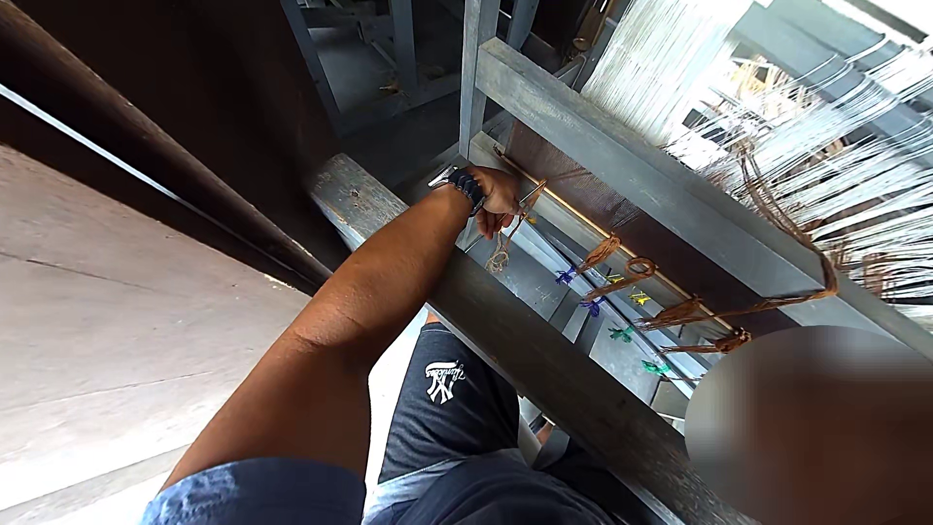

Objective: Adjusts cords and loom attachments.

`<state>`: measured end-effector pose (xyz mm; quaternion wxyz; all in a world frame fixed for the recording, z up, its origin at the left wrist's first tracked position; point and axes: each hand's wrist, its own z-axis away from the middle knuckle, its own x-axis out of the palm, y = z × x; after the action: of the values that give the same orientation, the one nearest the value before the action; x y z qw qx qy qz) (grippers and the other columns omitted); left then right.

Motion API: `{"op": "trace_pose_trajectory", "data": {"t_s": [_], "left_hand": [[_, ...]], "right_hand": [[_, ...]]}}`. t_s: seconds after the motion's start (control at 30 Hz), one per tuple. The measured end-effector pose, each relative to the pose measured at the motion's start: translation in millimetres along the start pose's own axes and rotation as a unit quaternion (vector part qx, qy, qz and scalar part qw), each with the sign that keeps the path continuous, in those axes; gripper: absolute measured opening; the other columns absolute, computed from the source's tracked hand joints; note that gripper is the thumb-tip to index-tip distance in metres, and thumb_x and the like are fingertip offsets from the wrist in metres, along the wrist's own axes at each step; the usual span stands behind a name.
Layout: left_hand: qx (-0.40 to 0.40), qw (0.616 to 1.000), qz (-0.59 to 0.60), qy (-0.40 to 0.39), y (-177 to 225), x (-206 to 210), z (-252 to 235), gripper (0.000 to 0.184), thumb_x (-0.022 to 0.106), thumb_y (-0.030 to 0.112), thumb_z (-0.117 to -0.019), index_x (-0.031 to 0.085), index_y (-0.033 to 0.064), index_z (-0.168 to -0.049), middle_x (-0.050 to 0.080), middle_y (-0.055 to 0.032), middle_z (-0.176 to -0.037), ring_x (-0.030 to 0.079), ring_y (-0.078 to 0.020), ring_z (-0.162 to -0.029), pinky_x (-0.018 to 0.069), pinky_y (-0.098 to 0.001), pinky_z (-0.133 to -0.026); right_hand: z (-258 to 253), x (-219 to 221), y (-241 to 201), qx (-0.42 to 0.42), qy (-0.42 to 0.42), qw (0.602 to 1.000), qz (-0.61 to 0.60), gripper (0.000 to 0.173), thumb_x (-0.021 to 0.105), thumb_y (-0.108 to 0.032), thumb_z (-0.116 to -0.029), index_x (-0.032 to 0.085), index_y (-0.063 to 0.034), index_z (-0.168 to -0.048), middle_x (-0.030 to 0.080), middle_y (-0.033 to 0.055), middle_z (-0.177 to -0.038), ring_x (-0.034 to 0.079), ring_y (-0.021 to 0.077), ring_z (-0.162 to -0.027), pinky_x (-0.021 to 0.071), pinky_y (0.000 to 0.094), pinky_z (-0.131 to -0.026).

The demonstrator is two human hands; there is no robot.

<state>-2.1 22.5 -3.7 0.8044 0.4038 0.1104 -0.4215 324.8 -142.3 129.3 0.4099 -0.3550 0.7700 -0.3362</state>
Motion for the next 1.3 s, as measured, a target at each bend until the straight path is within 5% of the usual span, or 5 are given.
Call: {"op": "trace_pose_trajectory", "data": {"t_s": [0.2, 0.43, 0.6, 0.77, 1.3], "left_hand": [[0.016, 1.0, -0.004, -0.006, -1, 0, -1, 0.036, 0.044, 0.029, -0.1123, 0.066, 0.0009, -0.104, 0.07, -0.0106, -0.085, 0.071, -0.0217, -0.07, 0.0616, -0.0409, -0.07], [0.031, 0.999, -0.011, -0.011, -2, 0, -2, 0.037, 0.043, 0.029, -0.1126, 0.066, 0.0011, -0.102, 0.07, -0.0101, -0.083, 0.071, -0.0207, -0.068, 0.0616, -0.0399, -0.068], [0.032, 0.999, -0.016, -0.003, 1, 1, 4, 0.035, 0.043, 0.029, -0.1127, 0.064, 0.0008, -0.105, 0.068, -0.0099, -0.083, 0.069, -0.0196, -0.066, 0.0608, -0.0379, -0.068], [0.032, 0.999, -0.014, -0.004, 1, 1, 4, 0.039, 0.044, 0.032, -0.1126, 0.066, 0.001, -0.104, 0.07, -0.0106, -0.083, 0.071, -0.0211, -0.067, 0.0618, -0.0394, -0.068], [0.103, 0.993, -0.006, 0.052, 10, 5, 3, 0.046, 0.039, 0.034, -0.1137, 0.068, 0.0006, -0.102, 0.072, -0.0133, -0.085, 0.072, -0.023, -0.069, 0.0621, -0.0418, -0.068]], "right_hand": [[-9, -58, 31, 0.081, 0.171, 0.918, 0.349, 0.027, 0.058, -0.026, -0.1032, 0.071, -0.0142, -0.124, 0.072, -0.0011, -0.104, 0.071, 0.0147, -0.088, 0.0639, 0.0363, -0.079], [-33, -95, 69, 0.134, 0.229, 0.847, 0.46, 0.03, 0.057, -0.025, -0.1035, 0.069, -0.0118, -0.128, 0.065, 0.0054, -0.12, 0.067, 0.0112, -0.101, 0.0579, 0.0301, -0.088], [-30, -100, 94, 0.235, 0.227, 0.825, 0.461, 0.037, 0.056, -0.037, -0.1049, 0.065, -0.0166, -0.134, 0.063, 0.0083, -0.128, 0.067, 0.0155, -0.106, 0.0572, 0.0363, -0.087], [-28, -95, 108, 0.303, 0.204, 0.811, 0.458, 0.041, 0.053, -0.047, -0.105, 0.062, -0.0222, -0.137, 0.071, 0.005, -0.111, 0.068, 0.0174, -0.082, 0.0549, 0.0453, -0.071], [-27, -96, 110, 0.301, 0.217, 0.806, 0.462, 0.038, 0.058, -0.046, -0.1038, 0.064, -0.0275, -0.137, 0.073, 0.002, -0.113, 0.07, 0.0147, -0.088, 0.0556, 0.0447, -0.076]]}}
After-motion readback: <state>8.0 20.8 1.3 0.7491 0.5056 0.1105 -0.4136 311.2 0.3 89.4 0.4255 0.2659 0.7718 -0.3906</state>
